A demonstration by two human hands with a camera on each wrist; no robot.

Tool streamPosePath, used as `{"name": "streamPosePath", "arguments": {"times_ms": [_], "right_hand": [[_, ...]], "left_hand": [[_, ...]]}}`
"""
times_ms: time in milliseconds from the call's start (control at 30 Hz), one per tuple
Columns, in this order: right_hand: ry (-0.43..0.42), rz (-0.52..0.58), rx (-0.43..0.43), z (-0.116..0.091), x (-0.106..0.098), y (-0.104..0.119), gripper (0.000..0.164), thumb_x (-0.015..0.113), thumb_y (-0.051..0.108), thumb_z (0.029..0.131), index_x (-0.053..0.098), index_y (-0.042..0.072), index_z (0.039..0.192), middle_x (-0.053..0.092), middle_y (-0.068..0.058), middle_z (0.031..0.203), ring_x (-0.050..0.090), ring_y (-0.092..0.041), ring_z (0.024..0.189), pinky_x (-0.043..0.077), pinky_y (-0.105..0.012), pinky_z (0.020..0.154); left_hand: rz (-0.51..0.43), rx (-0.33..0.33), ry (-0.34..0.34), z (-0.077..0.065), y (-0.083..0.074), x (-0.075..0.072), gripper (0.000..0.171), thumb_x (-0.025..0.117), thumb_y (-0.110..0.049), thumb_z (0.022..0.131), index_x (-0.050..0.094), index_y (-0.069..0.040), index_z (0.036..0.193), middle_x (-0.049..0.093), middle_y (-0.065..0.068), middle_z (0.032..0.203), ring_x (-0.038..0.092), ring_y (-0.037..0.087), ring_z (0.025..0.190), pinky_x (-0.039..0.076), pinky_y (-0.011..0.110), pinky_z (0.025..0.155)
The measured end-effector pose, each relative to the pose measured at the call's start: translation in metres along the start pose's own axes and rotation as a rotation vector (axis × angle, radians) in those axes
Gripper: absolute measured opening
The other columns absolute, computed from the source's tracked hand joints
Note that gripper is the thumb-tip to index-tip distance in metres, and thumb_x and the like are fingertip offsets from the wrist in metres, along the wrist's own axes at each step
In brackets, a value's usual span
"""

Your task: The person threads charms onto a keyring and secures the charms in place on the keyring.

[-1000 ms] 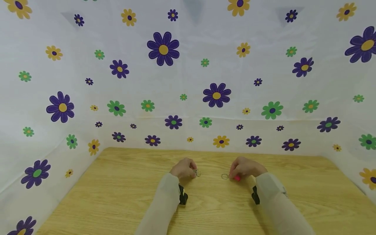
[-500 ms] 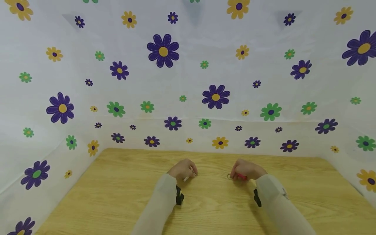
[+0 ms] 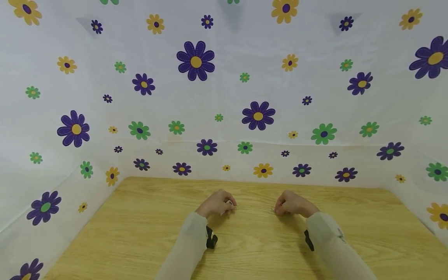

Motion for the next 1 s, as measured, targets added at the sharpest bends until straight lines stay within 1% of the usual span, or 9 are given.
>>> {"name": "streamPosePath", "arguments": {"times_ms": [133, 267, 333, 467, 600, 700, 800, 900, 1000], "right_hand": [[-0.032, 0.013, -0.033, -0.001, -0.001, 0.000, 0.009, 0.064, -0.007, 0.090, 0.072, -0.011, 0.086, 0.056, 0.000, 0.069, 0.044, -0.011, 0.060, 0.036, -0.023, 0.054], [-0.029, 0.069, -0.051, -0.004, 0.000, -0.001, 0.013, 0.061, -0.008, 0.094, 0.073, -0.013, 0.092, 0.066, -0.005, 0.078, 0.042, -0.009, 0.060, 0.035, -0.021, 0.054], [-0.018, 0.089, -0.064, -0.005, 0.002, 0.000, 0.015, 0.059, -0.009, 0.094, 0.073, -0.014, 0.092, 0.069, -0.009, 0.081, 0.041, -0.009, 0.059, 0.034, -0.020, 0.053], [-0.006, 0.111, -0.077, -0.007, 0.004, 0.002, 0.017, 0.056, -0.009, 0.096, 0.072, -0.014, 0.093, 0.069, -0.011, 0.078, 0.040, -0.009, 0.057, 0.033, -0.020, 0.052], [-0.016, 0.128, -0.080, -0.008, 0.006, 0.006, 0.017, 0.058, -0.007, 0.097, 0.072, -0.014, 0.092, 0.069, -0.010, 0.076, 0.038, -0.008, 0.054, 0.031, -0.020, 0.051], [-0.022, 0.142, -0.083, -0.010, 0.009, 0.010, 0.018, 0.059, -0.005, 0.098, 0.072, -0.013, 0.090, 0.068, -0.009, 0.075, 0.038, -0.008, 0.055, 0.031, -0.021, 0.051], [-0.030, 0.164, -0.079, -0.011, 0.012, 0.012, 0.019, 0.061, -0.002, 0.098, 0.072, -0.013, 0.088, 0.067, -0.008, 0.074, 0.040, -0.009, 0.056, 0.032, -0.021, 0.051], [-0.037, 0.213, -0.066, -0.012, 0.014, 0.012, 0.018, 0.062, 0.000, 0.098, 0.073, -0.013, 0.090, 0.068, -0.008, 0.075, 0.041, -0.009, 0.058, 0.033, -0.021, 0.052], [-0.043, 0.260, -0.056, -0.012, 0.016, 0.010, 0.017, 0.064, -0.001, 0.097, 0.073, -0.015, 0.094, 0.070, -0.011, 0.078, 0.043, -0.010, 0.060, 0.034, -0.021, 0.053]], "left_hand": [[-0.048, 0.033, 0.009, -0.003, 0.003, 0.002, 0.015, 0.052, 0.008, 0.100, 0.067, 0.006, 0.099, 0.068, 0.010, 0.080, 0.056, 0.014, 0.059, 0.049, 0.025, 0.059], [-0.106, 0.054, 0.034, -0.004, 0.005, 0.005, 0.011, 0.055, 0.010, 0.098, 0.065, 0.007, 0.102, 0.072, 0.012, 0.086, 0.057, 0.013, 0.062, 0.051, 0.026, 0.063], [-0.126, 0.065, 0.043, -0.004, 0.006, 0.007, 0.010, 0.057, 0.011, 0.097, 0.064, 0.006, 0.102, 0.073, 0.012, 0.088, 0.061, 0.013, 0.067, 0.050, 0.025, 0.063], [-0.112, 0.109, 0.045, -0.003, 0.006, 0.008, 0.006, 0.060, 0.006, 0.098, 0.065, 0.005, 0.102, 0.073, 0.010, 0.086, 0.066, 0.014, 0.073, 0.049, 0.024, 0.065], [-0.091, 0.158, 0.053, -0.004, 0.003, 0.009, 0.008, 0.061, 0.001, 0.100, 0.066, 0.006, 0.102, 0.072, 0.014, 0.082, 0.059, 0.013, 0.065, 0.049, 0.025, 0.063], [-0.097, 0.173, 0.062, -0.006, 0.002, 0.010, 0.013, 0.058, 0.000, 0.102, 0.067, 0.008, 0.103, 0.073, 0.015, 0.084, 0.055, 0.012, 0.063, 0.047, 0.024, 0.061], [-0.110, 0.179, 0.068, -0.007, 0.001, 0.011, 0.017, 0.054, -0.002, 0.104, 0.067, 0.009, 0.103, 0.073, 0.011, 0.084, 0.055, 0.011, 0.063, 0.045, 0.023, 0.059], [-0.104, 0.206, 0.069, -0.009, 0.001, 0.012, 0.020, 0.052, -0.003, 0.106, 0.067, 0.008, 0.101, 0.072, 0.005, 0.081, 0.057, 0.008, 0.062, 0.045, 0.021, 0.058], [-0.117, 0.213, 0.069, -0.010, 0.001, 0.013, 0.020, 0.051, -0.003, 0.106, 0.066, 0.009, 0.102, 0.071, 0.004, 0.081, 0.056, 0.008, 0.062, 0.046, 0.021, 0.059]]}}
Point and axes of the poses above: each hand's wrist, its own z-axis towards the middle knuckle, its own x-axis out of the palm, y = z × x, the point moved 6 cm from there along z, towards the middle knuckle
